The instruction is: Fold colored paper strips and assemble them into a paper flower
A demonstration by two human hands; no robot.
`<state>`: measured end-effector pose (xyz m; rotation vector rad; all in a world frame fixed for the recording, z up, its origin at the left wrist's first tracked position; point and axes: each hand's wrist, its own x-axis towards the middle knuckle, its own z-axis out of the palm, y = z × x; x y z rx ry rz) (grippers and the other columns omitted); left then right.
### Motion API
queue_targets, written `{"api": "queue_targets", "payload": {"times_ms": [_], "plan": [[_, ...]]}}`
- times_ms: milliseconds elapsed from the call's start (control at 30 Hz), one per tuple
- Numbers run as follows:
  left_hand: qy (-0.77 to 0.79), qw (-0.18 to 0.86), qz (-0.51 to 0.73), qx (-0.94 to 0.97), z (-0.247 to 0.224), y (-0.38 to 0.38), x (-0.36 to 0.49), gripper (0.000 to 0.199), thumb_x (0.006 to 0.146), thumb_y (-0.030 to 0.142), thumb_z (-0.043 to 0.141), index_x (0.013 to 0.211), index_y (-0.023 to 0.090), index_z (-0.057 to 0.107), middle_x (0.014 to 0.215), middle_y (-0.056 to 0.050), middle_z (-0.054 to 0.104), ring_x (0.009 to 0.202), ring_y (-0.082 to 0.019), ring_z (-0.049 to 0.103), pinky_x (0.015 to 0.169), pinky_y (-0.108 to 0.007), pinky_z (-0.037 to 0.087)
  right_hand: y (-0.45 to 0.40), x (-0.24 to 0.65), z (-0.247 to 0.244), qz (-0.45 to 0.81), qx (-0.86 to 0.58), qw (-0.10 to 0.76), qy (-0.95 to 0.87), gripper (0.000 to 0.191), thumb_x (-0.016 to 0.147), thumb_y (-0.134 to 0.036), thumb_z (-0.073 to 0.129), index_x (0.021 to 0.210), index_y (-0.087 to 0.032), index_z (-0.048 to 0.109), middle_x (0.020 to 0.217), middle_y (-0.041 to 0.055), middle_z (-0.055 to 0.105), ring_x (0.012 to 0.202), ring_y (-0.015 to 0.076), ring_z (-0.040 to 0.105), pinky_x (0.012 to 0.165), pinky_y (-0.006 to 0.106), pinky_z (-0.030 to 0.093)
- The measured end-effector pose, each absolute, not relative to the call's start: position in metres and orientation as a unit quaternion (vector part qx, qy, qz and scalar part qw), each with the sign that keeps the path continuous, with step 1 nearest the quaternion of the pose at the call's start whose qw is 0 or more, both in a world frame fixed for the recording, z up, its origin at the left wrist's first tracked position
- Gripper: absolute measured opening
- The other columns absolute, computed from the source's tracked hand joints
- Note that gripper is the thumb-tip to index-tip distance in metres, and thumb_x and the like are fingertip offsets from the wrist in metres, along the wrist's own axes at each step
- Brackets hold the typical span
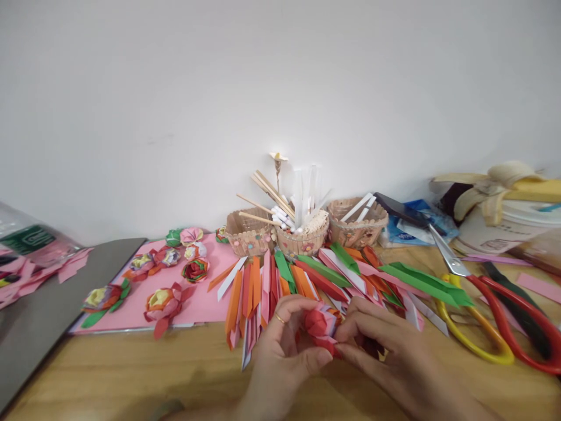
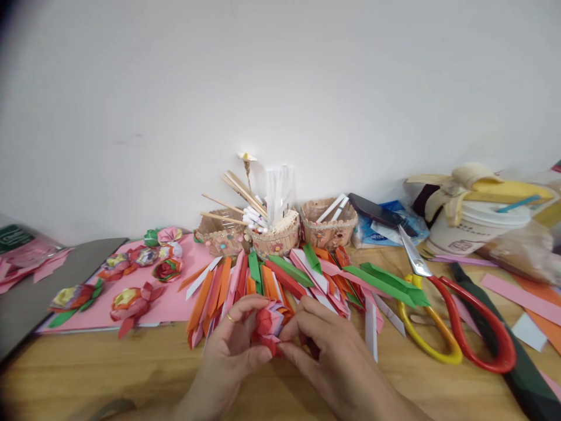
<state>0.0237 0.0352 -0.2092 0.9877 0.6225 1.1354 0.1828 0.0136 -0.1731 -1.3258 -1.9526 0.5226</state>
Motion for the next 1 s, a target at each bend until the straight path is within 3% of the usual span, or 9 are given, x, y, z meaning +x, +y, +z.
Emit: {"api": "queue_targets", "payload": {"times_ms": [200, 333, 567, 1000], "plan": [[0.264, 0.741, 0.481, 0.387, -0.207, 0.034, 0.021, 0.037, 0.066, 0.021, 0.077, 0.1, 0.024, 0.063, 0.096, -0.003, 0.063, 0.091, -0.015, 0.058, 0.079, -0.025, 0.046, 0.013, 0.183, -0.164, 0.19, -0.511, 0.415, -0.729, 0.017, 0.084, -0.027, 0.055, 0.072, -0.023, 0.065, 0.063, 0.0009, 0.062, 0.056, 0.0126, 0.06, 0.048, 0.02, 0.048], [0.277, 0.758, 0.471, 0.356, -0.205, 0.034, 0.02, 0.037, 0.068, 0.024, 0.075, 0.102, 0.023, 0.06, 0.102, -0.005, 0.065, 0.098, -0.018, 0.06, 0.085, -0.029, 0.046, 0.01, 0.184, -0.162, 0.143, -0.509, 0.45, -0.72, 0.011, 0.082, -0.019, 0.055, 0.076, -0.024, 0.063, 0.064, 0.001, 0.062, 0.055, 0.0134, 0.059, 0.048, 0.021, 0.049], [0.281, 0.753, 0.463, 0.373, -0.205, 0.032, 0.02, 0.038, 0.068, 0.028, 0.075, 0.103, 0.023, 0.06, 0.099, -0.004, 0.065, 0.094, -0.018, 0.059, 0.081, -0.028, 0.046, 0.009, 0.182, -0.163, 0.127, -0.477, 0.386, -0.779, 0.015, 0.078, -0.012, 0.054, 0.077, -0.024, 0.062, 0.066, 0.0002, 0.062, 0.056, 0.0114, 0.061, 0.048, 0.019, 0.05], [0.257, 0.759, 0.462, 0.381, -0.203, 0.031, 0.021, 0.037, 0.069, 0.027, 0.073, 0.103, 0.023, 0.06, 0.102, -0.006, 0.065, 0.095, -0.019, 0.059, 0.084, -0.031, 0.045, 0.003, 0.184, -0.168, 0.076, -0.48, 0.381, -0.787, 0.014, 0.078, -0.01, 0.053, 0.079, -0.023, 0.06, 0.067, 0.0004, 0.061, 0.053, 0.0101, 0.059, 0.046, 0.018, 0.048]]}}
